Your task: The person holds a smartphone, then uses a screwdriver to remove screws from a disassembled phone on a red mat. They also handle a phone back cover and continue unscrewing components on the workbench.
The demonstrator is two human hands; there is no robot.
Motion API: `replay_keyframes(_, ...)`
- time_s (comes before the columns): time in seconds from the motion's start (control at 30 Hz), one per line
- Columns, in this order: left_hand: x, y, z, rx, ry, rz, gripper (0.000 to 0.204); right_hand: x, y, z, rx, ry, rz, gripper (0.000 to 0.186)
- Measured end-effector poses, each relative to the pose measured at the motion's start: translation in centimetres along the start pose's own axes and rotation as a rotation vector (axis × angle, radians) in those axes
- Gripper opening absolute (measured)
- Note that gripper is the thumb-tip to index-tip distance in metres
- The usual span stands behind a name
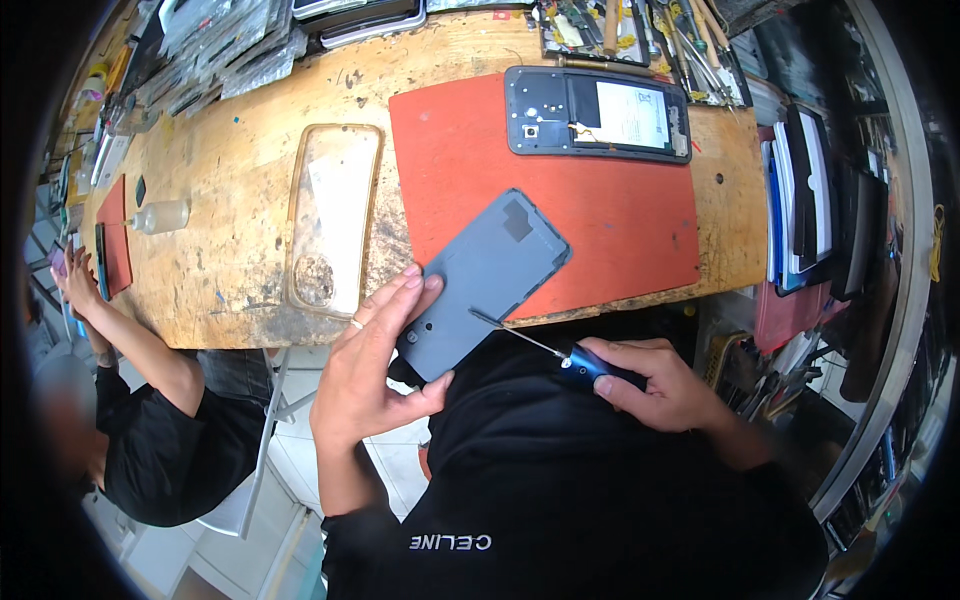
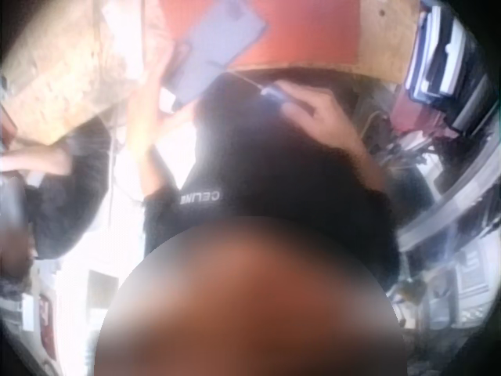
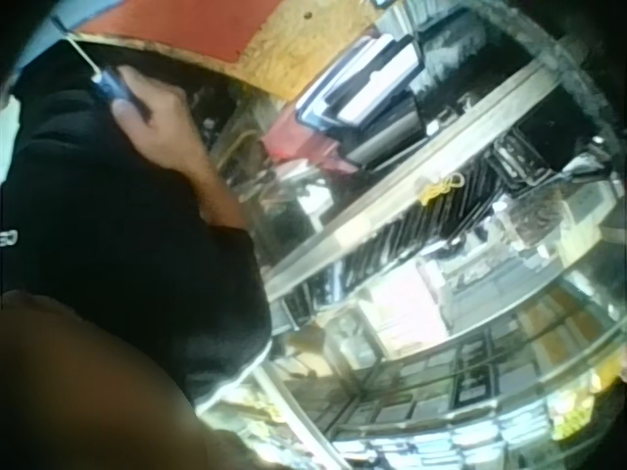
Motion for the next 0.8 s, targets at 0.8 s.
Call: replay_keyframes(0.8,0.7,0.6,0.5,-0.003,-0.005,0.123,0.098,0.6,-1.9,-2.7,-0.096,0.169,-0.096,0.051)
Point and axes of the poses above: each hand's wrist, its own y-axis towards the middle knuckle, its own x-axis out of the back of the hand, z = x × y, the point moved 10 cm from there along y, towards the middle knuckle, and after that the axes turned 5 degrees about -z, right-handed, at the moved point
